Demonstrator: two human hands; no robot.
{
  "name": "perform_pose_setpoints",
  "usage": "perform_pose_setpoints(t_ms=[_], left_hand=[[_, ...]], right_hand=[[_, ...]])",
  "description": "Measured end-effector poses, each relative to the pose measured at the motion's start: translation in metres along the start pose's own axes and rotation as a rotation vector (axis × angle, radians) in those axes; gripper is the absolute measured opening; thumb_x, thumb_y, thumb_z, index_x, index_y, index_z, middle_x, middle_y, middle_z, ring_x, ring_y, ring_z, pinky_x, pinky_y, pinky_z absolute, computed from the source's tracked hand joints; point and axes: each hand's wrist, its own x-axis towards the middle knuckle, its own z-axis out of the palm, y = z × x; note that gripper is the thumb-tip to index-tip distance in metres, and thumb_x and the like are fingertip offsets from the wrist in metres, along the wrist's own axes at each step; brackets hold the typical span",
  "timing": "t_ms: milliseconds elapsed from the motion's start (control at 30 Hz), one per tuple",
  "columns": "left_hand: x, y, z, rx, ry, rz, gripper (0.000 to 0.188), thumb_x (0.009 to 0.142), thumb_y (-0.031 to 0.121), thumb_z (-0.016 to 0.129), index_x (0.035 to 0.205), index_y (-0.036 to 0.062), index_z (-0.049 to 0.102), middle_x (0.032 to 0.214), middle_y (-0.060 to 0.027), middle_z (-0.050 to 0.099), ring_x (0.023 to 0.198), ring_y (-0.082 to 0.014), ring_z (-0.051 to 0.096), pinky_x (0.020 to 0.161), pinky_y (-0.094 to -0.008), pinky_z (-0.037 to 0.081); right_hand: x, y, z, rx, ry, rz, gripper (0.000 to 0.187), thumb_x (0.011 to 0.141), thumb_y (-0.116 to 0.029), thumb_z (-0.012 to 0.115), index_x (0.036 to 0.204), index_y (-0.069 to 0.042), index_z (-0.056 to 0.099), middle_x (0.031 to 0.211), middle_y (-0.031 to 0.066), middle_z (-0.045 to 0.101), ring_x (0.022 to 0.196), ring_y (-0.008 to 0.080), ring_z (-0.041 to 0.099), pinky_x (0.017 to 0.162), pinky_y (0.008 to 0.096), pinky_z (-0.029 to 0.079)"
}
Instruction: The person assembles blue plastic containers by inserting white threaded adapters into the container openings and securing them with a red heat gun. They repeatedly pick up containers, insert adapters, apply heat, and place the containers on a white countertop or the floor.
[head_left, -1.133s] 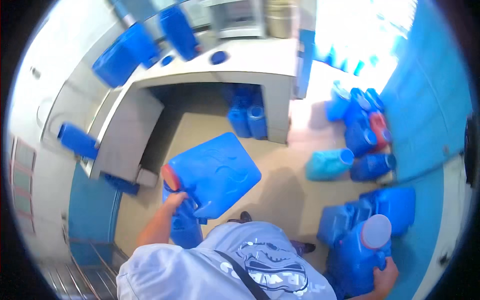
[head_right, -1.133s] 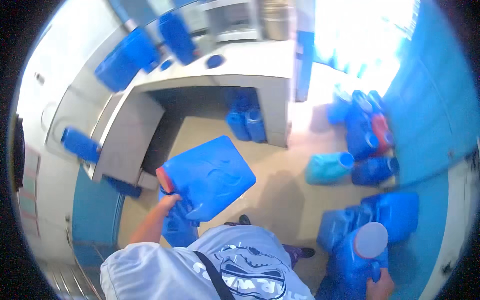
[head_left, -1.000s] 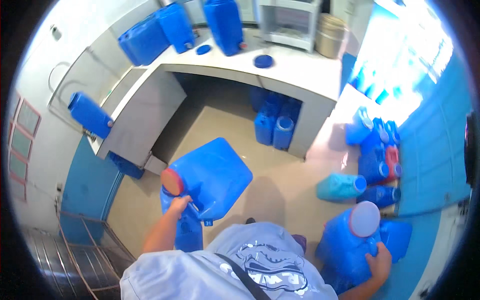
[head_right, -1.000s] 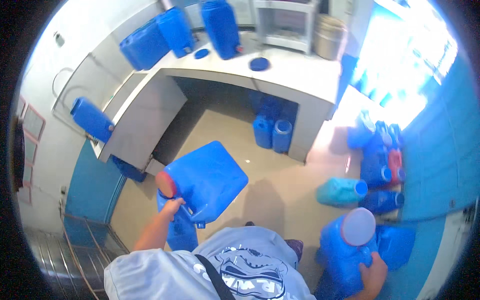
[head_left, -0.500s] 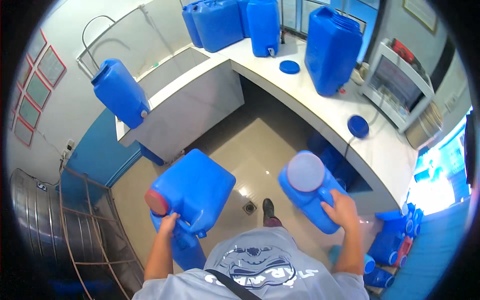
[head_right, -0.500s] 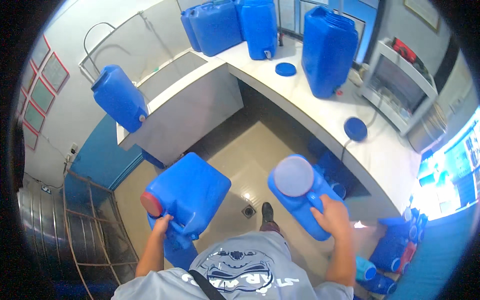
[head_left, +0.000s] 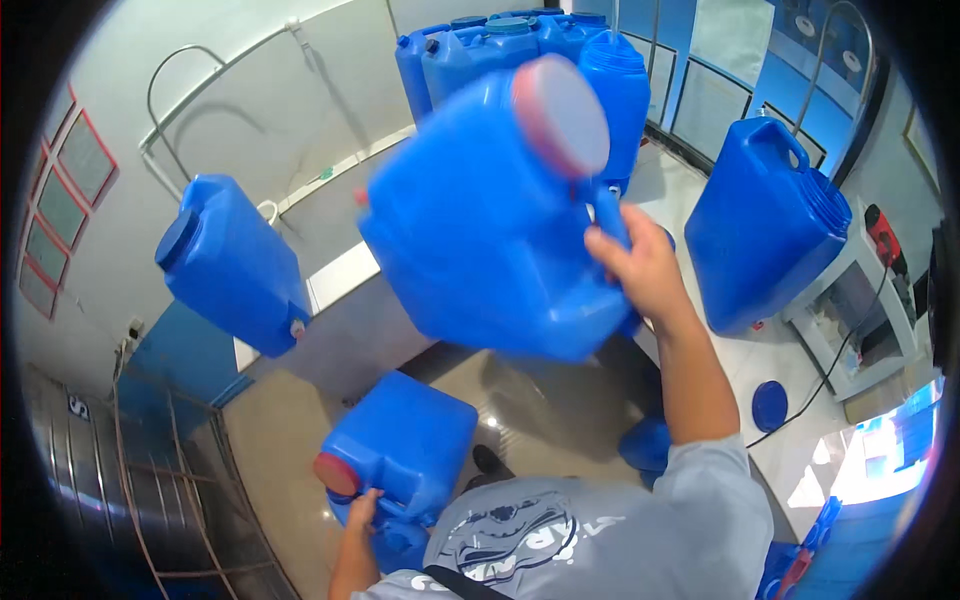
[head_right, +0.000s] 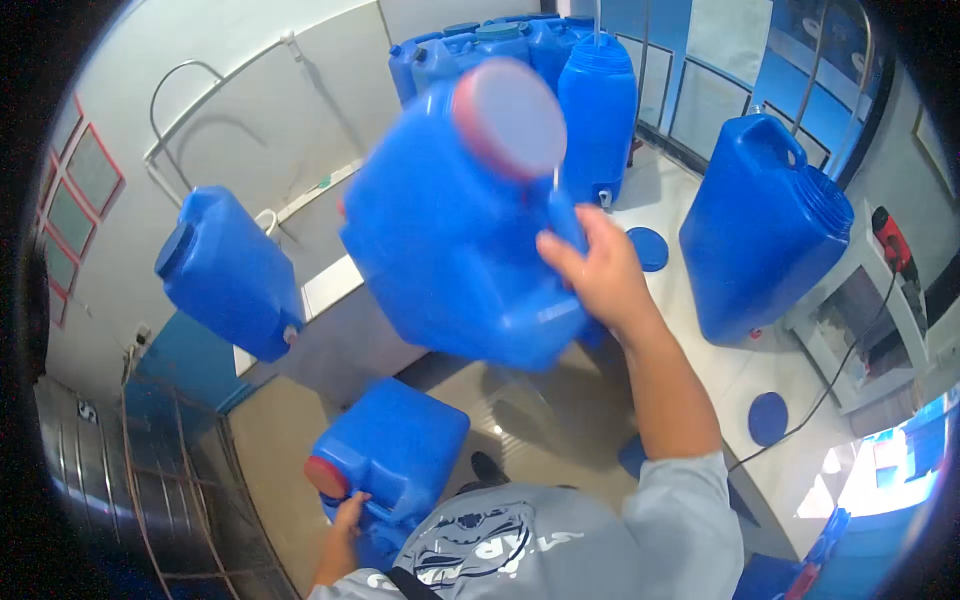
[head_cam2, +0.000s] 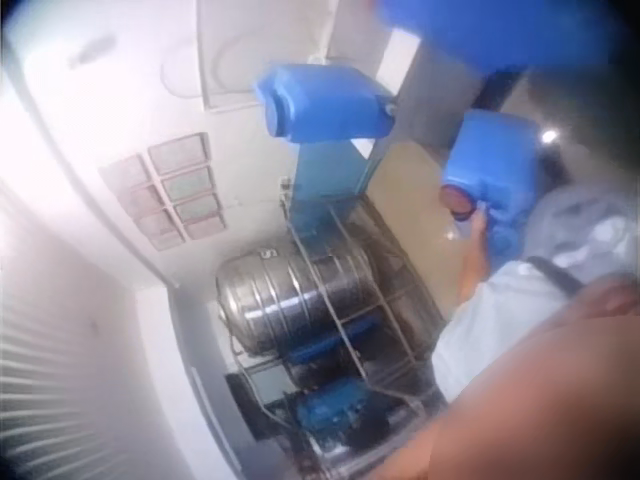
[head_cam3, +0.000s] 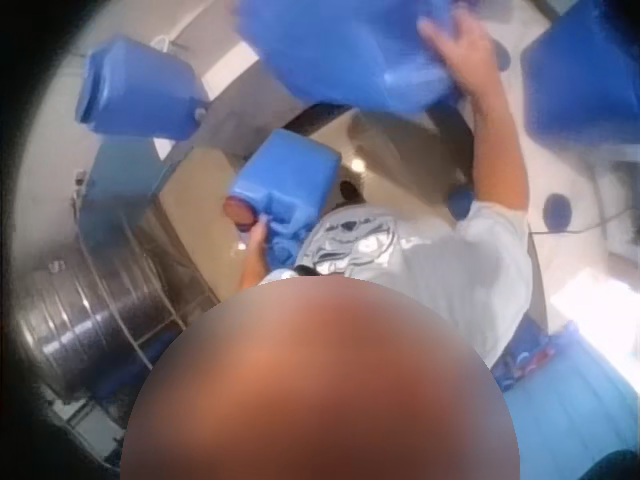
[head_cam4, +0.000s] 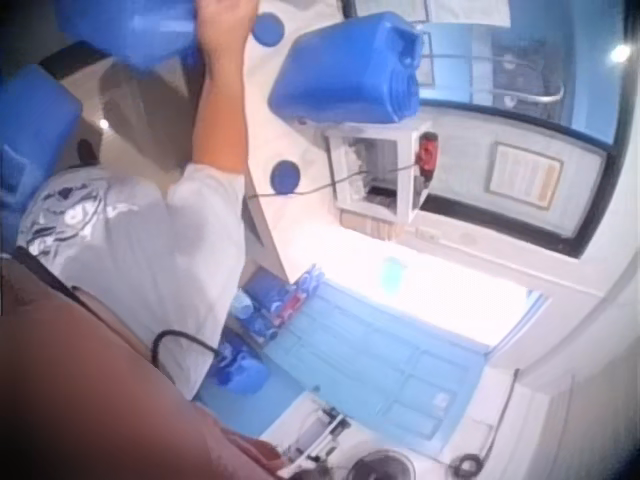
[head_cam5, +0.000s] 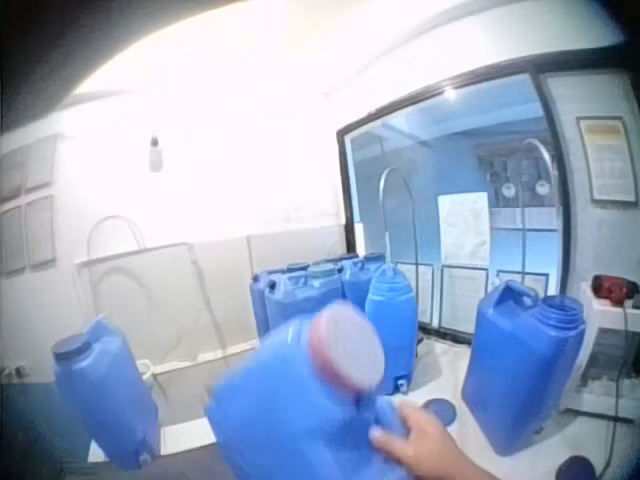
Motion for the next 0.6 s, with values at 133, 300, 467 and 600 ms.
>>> perform_pose_setpoints(t_ms=[133,300,467,600], left_hand=[[0.018,0.046,0.007,0.131,-0.048,-0.140,0.090,0.073,0.045,0.075,0.144,-0.0025,0.046,0.150,-0.0248,0.044,0.117,-0.0458,0.056,0.090,-0.0599,0.047],[0.043,0.075,0.016,0.091,0.005,-0.114,0.088,0.072,0.052,0.074,0.138,-0.0036,0.053,0.132,-0.0242,0.054,0.095,-0.0422,0.062,0.060,-0.0529,0.051],[0.060,0.084,0.028,0.085,0.041,-0.171,0.093,0.069,0.053,0.075,0.142,0.0004,0.052,0.137,-0.0229,0.053,0.110,-0.0453,0.059,0.070,-0.0564,0.053],[0.050,0.087,0.046,-0.073,0.022,-0.194,0.089,0.068,0.050,0.078,0.140,0.0032,0.054,0.142,-0.0219,0.051,0.121,-0.0437,0.054,0.081,-0.0624,0.049]], right_hand=[[0.122,-0.021,0.049,0.459,0.146,-0.121,0.025,0.092,-0.030,0.072,0.093,-0.007,0.061,0.075,-0.0009,0.055,0.062,0.0095,0.050,0.057,0.0266,0.041],[0.287,-0.041,0.079,0.766,0.407,-0.126,0.026,0.093,-0.029,0.070,0.083,-0.007,0.060,0.077,0.0037,0.058,0.068,0.0169,0.054,0.066,0.0362,0.047],[0.430,-0.061,0.066,0.944,0.598,0.022,0.033,0.092,-0.033,0.069,0.095,-0.001,0.062,0.089,0.0095,0.064,0.085,0.0240,0.060,0.085,0.0465,0.049],[0.522,-0.062,0.021,0.772,0.743,-0.051,0.080,0.087,-0.055,0.066,0.144,-0.007,0.037,0.143,0.0226,0.046,0.129,0.0358,0.051,0.104,0.0555,0.045]])
